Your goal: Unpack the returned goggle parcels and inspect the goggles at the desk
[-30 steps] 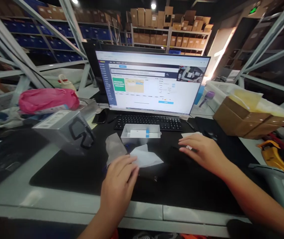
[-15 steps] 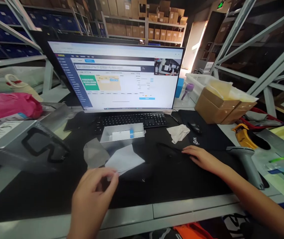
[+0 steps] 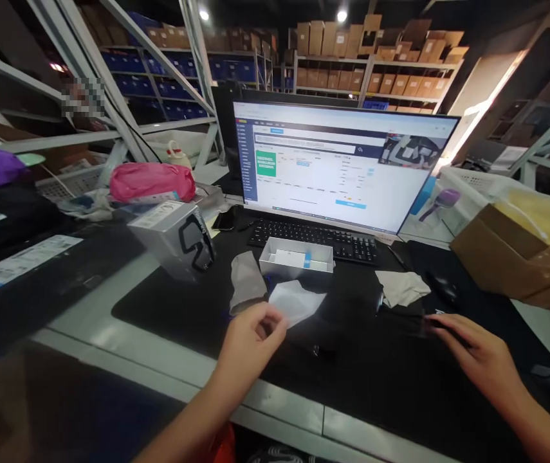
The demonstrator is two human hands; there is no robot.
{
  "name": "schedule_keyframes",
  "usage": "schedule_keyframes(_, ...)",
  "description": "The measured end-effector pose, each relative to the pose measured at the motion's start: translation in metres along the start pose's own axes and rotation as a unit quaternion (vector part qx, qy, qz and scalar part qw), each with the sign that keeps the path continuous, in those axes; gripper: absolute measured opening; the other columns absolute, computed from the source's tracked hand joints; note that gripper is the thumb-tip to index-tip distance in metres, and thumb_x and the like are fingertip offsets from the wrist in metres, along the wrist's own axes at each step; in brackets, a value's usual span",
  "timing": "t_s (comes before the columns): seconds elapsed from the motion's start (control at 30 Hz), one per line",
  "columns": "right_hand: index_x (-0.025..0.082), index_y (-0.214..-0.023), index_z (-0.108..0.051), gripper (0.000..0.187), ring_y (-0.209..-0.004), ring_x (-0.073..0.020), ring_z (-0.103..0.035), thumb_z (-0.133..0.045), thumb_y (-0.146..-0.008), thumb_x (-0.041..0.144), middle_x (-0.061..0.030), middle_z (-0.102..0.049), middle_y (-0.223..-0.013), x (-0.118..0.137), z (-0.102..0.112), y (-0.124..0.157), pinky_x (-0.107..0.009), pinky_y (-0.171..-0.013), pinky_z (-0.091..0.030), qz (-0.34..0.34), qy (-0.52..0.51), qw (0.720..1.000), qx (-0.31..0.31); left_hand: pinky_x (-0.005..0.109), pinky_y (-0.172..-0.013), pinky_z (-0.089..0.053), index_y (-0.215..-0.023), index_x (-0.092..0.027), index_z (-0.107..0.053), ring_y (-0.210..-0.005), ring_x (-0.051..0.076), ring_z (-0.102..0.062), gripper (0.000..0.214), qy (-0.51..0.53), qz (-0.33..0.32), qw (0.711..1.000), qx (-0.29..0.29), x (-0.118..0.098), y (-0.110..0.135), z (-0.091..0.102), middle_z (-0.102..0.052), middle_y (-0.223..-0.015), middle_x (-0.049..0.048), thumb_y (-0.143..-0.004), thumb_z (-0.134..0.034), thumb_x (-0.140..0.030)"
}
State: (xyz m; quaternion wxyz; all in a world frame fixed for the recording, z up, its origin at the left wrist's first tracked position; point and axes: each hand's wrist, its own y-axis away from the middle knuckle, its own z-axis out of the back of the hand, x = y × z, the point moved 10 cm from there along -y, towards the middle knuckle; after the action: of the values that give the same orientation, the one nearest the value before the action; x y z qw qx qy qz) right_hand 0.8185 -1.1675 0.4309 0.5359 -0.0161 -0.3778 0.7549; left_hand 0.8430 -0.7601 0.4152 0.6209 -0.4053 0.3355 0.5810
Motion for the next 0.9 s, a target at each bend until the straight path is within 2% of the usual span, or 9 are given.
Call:
schedule_keyframes(0.1, 0.026, -0.1, -0.075, 0.021, -0.078, -0.0251, -0.076, -0.066, -0.088, 0.04, -0.0044, -0.077, -0.091, 0.005, 0.028, 0.004, -0.033, -0.07, -0.064, -0.108, -0.064, 0.989, -0.073, 0.021, -0.049, -0.033, -0.07, -0.018, -0.064, -0.054, 0.01, -0.047, 0.01, 0.024, -0.021, 0.999, 0.028, -0.012, -0.001, -0.011, -0.057, -0.065, -0.0015, -0.077, -0.061, -0.025)
schedule_keyframes(0.17, 0.025, -0.102, -0.074, 0.02, -0.073, -0.0246, -0.075, -0.067, -0.088, 0.036, -0.0046, -0.077, -0.086, 0.024, 0.031, 0.007, -0.03, -0.065, -0.064, -0.138, -0.121, 0.98, -0.081, 0.021, -0.049, -0.035, -0.069, -0.018, -0.063, -0.055, 0.011, -0.049, 0.009, 0.036, -0.016, 0.998, 0.046, -0.014, 0.0, -0.019, -0.056, -0.065, -0.0015, -0.077, -0.061, -0.023)
schedule_keyframes(0.3, 0.027, -0.098, -0.075, 0.013, -0.079, -0.023, -0.075, -0.066, -0.088, 0.026, -0.0037, -0.076, -0.09, 0.085, 0.014, 0.008, -0.026, -0.068, -0.064, -0.059, -0.166, 0.982, -0.066, 0.022, -0.051, -0.041, -0.074, -0.019, -0.062, -0.057, 0.012, -0.055, 0.01, 0.086, 0.013, 0.994, 0.065, -0.01, 0.005, -0.034, -0.058, -0.069, -0.0006, -0.081, -0.059, -0.024)
schedule_keyframes(0.4, 0.029, -0.101, -0.073, 0.019, -0.083, -0.0222, -0.074, -0.063, -0.088, 0.019, -0.0031, -0.075, -0.093, 0.115, -0.002, 0.007, -0.026, -0.068, -0.064, 0.006, -0.171, 0.984, -0.047, 0.022, -0.052, -0.044, -0.074, -0.019, -0.062, -0.06, 0.013, -0.057, 0.01, 0.122, 0.003, 0.99, 0.073, -0.009, 0.008, -0.039, -0.059, -0.075, 0.0005, -0.082, -0.059, -0.023)
schedule_keyframes(0.53, 0.028, -0.109, -0.072, 0.026, -0.083, -0.0225, -0.074, -0.06, -0.089, 0.015, -0.0047, -0.074, -0.096, 0.127, -0.007, 0.008, -0.027, -0.068, -0.064, 0.049, -0.126, 0.991, -0.015, 0.022, -0.053, -0.045, -0.076, -0.019, -0.064, -0.063, 0.013, -0.056, 0.015, 0.111, -0.008, 0.991, 0.076, -0.007, 0.009, -0.038, -0.059, -0.076, 0.0016, -0.087, -0.058, -0.028)
schedule_keyframes(0.7, 0.027, -0.107, -0.072, 0.026, -0.079, -0.0211, -0.074, -0.059, -0.088, 0.014, -0.0044, -0.074, -0.095, 0.132, 0.006, 0.016, -0.025, -0.068, -0.063, 0.074, -0.094, 0.993, 0.006, 0.024, -0.056, -0.046, -0.077, -0.02, -0.063, -0.064, 0.014, -0.058, 0.017, 0.117, -0.011, 0.99, 0.077, -0.005, 0.007, -0.039, -0.06, -0.073, 0.0009, -0.09, -0.056, -0.028)
schedule_keyframes(0.8, 0.027, -0.108, -0.071, 0.028, -0.081, -0.0216, -0.074, -0.058, -0.089, 0.012, -0.0046, -0.074, -0.095, 0.133, 0.014, 0.022, -0.026, -0.069, -0.063, 0.068, -0.088, 0.994, -0.001, 0.025, -0.056, -0.042, -0.074, -0.02, -0.062, -0.065, 0.013, -0.055, 0.018, 0.057, -0.063, 0.996, 0.039, -0.019, 0.009, -0.033, -0.06, -0.075, 0.001, -0.09, -0.055, -0.023)
schedule_keyframes(0.9, 0.027, -0.108, -0.071, 0.028, -0.084, -0.0221, -0.074, -0.058, -0.089, 0.012, -0.0052, -0.074, -0.097, 0.135, 0.017, 0.025, -0.026, -0.07, -0.063, 0.076, -0.072, 0.994, 0.002, 0.028, -0.062, -0.043, -0.072, -0.019, -0.06, -0.069, 0.015, -0.055, 0.021, -0.023, -0.149, 0.988, -0.027, -0.041, 0.016, -0.021, -0.061, -0.077, 0.002, -0.091, -0.052, -0.017)
